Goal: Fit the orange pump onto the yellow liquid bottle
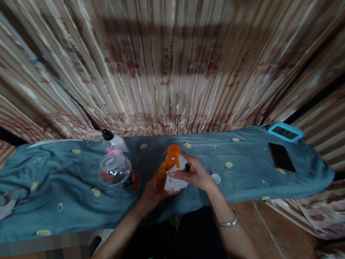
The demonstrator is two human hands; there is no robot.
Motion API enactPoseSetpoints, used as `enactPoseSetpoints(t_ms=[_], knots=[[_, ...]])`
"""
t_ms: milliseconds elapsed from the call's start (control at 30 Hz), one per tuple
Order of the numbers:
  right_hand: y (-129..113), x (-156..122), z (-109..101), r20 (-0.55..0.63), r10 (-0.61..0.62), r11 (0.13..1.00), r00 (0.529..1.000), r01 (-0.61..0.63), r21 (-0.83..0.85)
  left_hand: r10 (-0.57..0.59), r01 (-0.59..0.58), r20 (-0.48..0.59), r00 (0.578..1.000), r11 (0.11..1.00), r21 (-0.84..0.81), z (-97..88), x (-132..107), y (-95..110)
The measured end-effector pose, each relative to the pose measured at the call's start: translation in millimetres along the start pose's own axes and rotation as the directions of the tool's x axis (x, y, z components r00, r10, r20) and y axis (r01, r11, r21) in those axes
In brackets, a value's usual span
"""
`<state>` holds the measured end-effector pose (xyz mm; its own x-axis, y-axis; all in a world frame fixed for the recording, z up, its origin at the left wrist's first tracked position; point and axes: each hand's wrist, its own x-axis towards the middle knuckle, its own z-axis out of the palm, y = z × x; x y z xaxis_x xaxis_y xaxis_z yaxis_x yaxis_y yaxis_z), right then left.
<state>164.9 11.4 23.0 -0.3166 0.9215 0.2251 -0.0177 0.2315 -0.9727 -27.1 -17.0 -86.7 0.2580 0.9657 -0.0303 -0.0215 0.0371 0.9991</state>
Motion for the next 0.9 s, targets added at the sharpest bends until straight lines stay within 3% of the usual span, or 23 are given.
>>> enactPoseSetpoints(t_ms=[67, 133, 233, 400, 500, 600, 667, 733, 900], knots=[[-7.0, 8.6, -3.6, 0.062, 0.047, 0.999, 0.997, -0.048, 0.02, -0.002, 0.003, 0.038, 0.999, 1.0, -0.014, -0.1, 1.7, -1.6], [-9.9, 10.5, -2.4, 0.043, 0.07, 0.997, 0.997, -0.071, 0.03, -0.006, 0.01, 0.058, 0.998, 0.998, -0.068, 1.4, 1.6, -5.4], [-7.7, 0.3, 8.2, -0.112, 0.074, 0.997, 0.991, -0.072, 0.021, 0.02, -0.024, -0.045, 0.999, 0.995, -0.092, 3.7, -2.6, -17.0], [2.3, -28.9, 38.5, -0.404, 0.03, 0.992, 0.914, -0.076, -0.098, 0.163, -0.109, -0.302, 0.939, 0.976, 0.19, 5.9, -14.8, -42.1], [10.4, -39.0, 51.5, -0.501, -0.002, 0.985, 0.865, -0.084, -0.149, 0.244, -0.158, -0.329, 0.912, 0.951, 0.265, 11.9, -20.6, -48.9], [19.3, -39.6, 49.1, -0.562, 0.055, 0.984, 0.825, -0.139, -0.109, 0.266, -0.171, -0.308, 0.913, 0.938, 0.302, 20.0, -22.9, -48.1], [25.0, -33.3, 38.1, -0.554, 0.125, 0.981, 0.823, -0.186, -0.055, 0.265, -0.163, -0.302, 0.916, 0.932, 0.323, 23.4, -22.3, -45.4], [30.3, -21.0, 22.4, -0.488, 0.192, 0.975, 0.851, -0.221, -0.002, 0.259, -0.156, -0.289, 0.922, 0.929, 0.336, 24.2, -21.0, -42.1], [39.8, 21.7, -7.8, -0.192, 0.28, 0.959, 0.941, -0.265, 0.102, 0.228, -0.134, -0.256, 0.939, 0.932, 0.337, 23.1, -19.0, -33.0]])
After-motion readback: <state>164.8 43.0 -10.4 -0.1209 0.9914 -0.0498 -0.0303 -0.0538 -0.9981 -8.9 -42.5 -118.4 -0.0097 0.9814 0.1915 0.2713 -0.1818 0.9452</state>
